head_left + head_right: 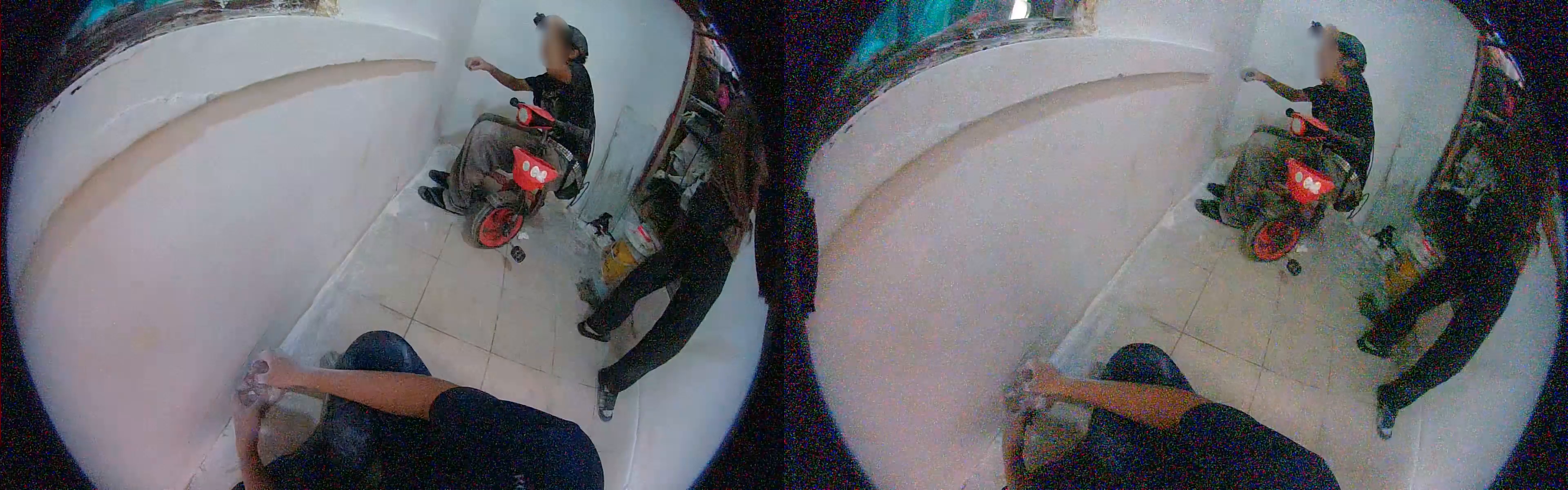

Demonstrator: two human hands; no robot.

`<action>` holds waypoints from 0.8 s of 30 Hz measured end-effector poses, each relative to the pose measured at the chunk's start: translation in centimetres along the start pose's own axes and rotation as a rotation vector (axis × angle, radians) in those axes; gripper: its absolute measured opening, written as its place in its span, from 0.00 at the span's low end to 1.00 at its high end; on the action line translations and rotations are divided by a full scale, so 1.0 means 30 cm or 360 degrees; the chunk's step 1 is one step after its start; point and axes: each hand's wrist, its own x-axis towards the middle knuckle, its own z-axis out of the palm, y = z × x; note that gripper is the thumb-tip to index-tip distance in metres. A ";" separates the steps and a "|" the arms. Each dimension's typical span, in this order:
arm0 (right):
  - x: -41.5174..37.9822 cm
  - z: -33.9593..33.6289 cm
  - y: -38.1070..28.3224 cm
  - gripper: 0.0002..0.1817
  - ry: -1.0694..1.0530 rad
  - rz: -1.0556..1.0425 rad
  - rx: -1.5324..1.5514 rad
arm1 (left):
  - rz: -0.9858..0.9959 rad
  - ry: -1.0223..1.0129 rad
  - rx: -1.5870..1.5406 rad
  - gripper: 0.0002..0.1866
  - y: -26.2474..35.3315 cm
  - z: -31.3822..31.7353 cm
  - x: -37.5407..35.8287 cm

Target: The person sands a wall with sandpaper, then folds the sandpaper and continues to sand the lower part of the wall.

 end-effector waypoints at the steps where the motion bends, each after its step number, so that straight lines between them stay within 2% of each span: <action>1: 0.004 0.002 0.005 0.33 0.0001 0.0020 -0.0007 | -0.0102 -0.0021 0.0008 0.29 0.025 -0.003 -0.014; 3: 0.012 0.007 -0.004 0.32 0.0290 -0.0331 -0.0057 | -0.0198 -0.0038 0.0027 0.30 0.011 -0.019 0.000; 5: 0.033 0.013 0.008 0.31 0.0272 -0.0339 0.0022 | -0.0012 0.0158 -0.0187 0.31 -0.135 -0.015 0.044; 6: 0.039 0.021 0.004 0.31 0.0242 -0.0337 0.0106 | -0.0009 0.0164 -0.0188 0.31 -0.106 -0.027 0.035; 7: 0.020 0.007 -0.030 0.31 0.0237 -0.0342 0.0104 | -0.0159 0.0018 -0.0306 0.31 -0.032 -0.037 0.012; 8: -0.025 -0.024 -0.096 0.30 0.0182 -0.0249 0.0215 | -0.0311 -0.0125 -0.0420 0.30 0.028 -0.035 -0.007; 9: -0.057 -0.063 -0.144 0.28 0.0128 -0.0157 0.0325 | -0.0311 -0.0115 -0.0421 0.30 0.079 0.008 -0.022; 12: -0.097 -0.117 -0.197 0.26 -0.0080 -0.0215 0.0498 | -0.0021 0.0276 -0.0334 0.28 0.125 0.066 -0.049; 14: -0.174 -0.204 -0.265 0.24 -0.0256 -0.0390 0.0417 | 0.0064 -0.0087 -0.0458 0.30 0.055 0.025 0.005; 16: -0.228 -0.265 -0.315 0.22 -0.0461 -0.0281 0.0677 | 0.0137 -0.0108 -0.0450 0.30 0.026 0.026 0.030; 17: -0.220 -0.251 -0.294 0.22 -0.0351 -0.0535 0.0611 | 0.0209 -0.0169 -0.0428 0.30 0.005 0.020 0.030; 18: -0.210 -0.236 -0.269 0.22 -0.0221 -0.0780 0.0535 | 0.0413 -0.0038 -0.0219 0.29 -0.036 0.021 0.028; 20: -0.186 -0.261 -0.219 0.21 0.0001 -0.1143 0.0235 | 0.0612 0.0146 -0.0006 0.27 -0.023 0.035 -0.007; 21: -0.195 -0.322 -0.243 0.20 -0.0149 -0.0718 0.0459 | 0.0397 0.0028 -0.0257 0.25 0.048 0.044 -0.013; 22: -0.273 -0.396 -0.341 0.19 -0.0092 -0.0506 0.0661 | 0.0194 -0.0096 -0.0511 0.24 0.090 0.049 -0.023; 23: -0.340 -0.459 -0.448 0.18 -0.0042 -0.0292 0.0853 | 0.0210 -0.0048 -0.0517 0.24 0.091 0.035 -0.025; 24: -0.301 -0.506 -0.395 0.19 0.0302 -0.0358 0.0793 | 0.0120 -0.0080 -0.0451 0.23 0.078 0.043 -0.020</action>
